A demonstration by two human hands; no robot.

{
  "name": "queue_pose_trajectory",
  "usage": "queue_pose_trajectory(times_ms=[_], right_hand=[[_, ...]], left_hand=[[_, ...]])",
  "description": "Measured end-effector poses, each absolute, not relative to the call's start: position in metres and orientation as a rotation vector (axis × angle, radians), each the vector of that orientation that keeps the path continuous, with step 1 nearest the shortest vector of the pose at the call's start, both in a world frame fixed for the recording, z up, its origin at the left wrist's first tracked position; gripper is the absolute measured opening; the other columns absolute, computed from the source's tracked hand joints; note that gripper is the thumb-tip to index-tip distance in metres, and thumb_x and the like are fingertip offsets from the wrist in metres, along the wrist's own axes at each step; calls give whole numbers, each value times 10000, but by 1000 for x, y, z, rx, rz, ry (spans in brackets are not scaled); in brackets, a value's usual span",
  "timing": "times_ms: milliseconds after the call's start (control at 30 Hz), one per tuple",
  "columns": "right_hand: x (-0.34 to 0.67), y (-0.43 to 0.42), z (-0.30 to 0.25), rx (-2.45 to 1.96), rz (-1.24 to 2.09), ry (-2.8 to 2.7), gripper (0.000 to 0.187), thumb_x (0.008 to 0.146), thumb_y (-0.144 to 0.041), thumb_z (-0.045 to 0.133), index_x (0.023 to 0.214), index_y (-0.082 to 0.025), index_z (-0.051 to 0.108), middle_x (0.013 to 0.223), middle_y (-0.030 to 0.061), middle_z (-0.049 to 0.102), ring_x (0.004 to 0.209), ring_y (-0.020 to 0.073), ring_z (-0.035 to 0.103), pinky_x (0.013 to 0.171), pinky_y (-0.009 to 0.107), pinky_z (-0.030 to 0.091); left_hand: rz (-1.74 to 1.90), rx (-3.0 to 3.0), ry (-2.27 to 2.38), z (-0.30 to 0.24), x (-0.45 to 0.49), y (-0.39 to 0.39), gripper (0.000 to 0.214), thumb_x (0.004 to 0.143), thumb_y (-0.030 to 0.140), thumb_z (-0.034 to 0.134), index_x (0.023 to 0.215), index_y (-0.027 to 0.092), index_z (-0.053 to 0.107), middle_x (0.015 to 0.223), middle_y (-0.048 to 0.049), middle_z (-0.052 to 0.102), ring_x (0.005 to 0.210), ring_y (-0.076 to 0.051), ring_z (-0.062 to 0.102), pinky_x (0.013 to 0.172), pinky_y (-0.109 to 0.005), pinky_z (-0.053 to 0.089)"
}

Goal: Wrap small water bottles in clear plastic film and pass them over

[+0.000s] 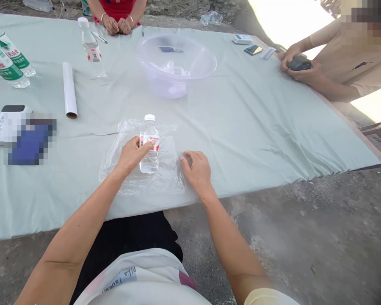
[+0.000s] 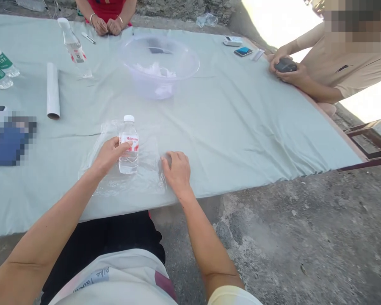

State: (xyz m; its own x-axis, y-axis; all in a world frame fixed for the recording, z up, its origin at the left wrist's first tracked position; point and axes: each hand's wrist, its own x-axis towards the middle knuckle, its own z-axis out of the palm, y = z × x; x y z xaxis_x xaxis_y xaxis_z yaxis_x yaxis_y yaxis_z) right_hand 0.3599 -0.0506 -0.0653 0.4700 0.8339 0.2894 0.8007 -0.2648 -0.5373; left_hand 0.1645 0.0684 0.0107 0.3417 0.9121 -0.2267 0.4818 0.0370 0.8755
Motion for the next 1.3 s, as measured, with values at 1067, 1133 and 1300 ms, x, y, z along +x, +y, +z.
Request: queue_pose_trajectory(times_ms=[1067, 1133, 1300], right_hand=[[258, -48, -10, -1962, 269, -1550, 330, 948, -364, 491, 1198, -226, 656, 925, 62, 632, 623, 153, 564, 602, 298, 479], [251, -51, -10, -1996, 190, -1719, 378, 974, -380, 469, 1291, -234, 615, 943, 74, 605, 602, 151, 540, 542, 283, 441], [238, -52, -5, -2121, 124, -1863, 352, 962, -363, 526, 1278, -233, 610, 944, 69, 532, 575, 125, 471, 469, 229, 333]], left_hand=[[306, 1832, 1380, 3, 151, 51, 462, 927, 573, 470, 1123, 158, 528, 869, -103, 692, 836, -287, 674, 648, -329, 425], [246, 1975, 1475, 13, 145, 51, 415, 973, 501, 411, 1156, 156, 551, 903, -113, 693, 855, -298, 672, 657, -340, 417], [429, 2295, 1486, 34, 160, 59, 339, 973, 440, 479, 1146, 175, 600, 1122, -128, 641, 988, -271, 627, 704, -326, 427]])
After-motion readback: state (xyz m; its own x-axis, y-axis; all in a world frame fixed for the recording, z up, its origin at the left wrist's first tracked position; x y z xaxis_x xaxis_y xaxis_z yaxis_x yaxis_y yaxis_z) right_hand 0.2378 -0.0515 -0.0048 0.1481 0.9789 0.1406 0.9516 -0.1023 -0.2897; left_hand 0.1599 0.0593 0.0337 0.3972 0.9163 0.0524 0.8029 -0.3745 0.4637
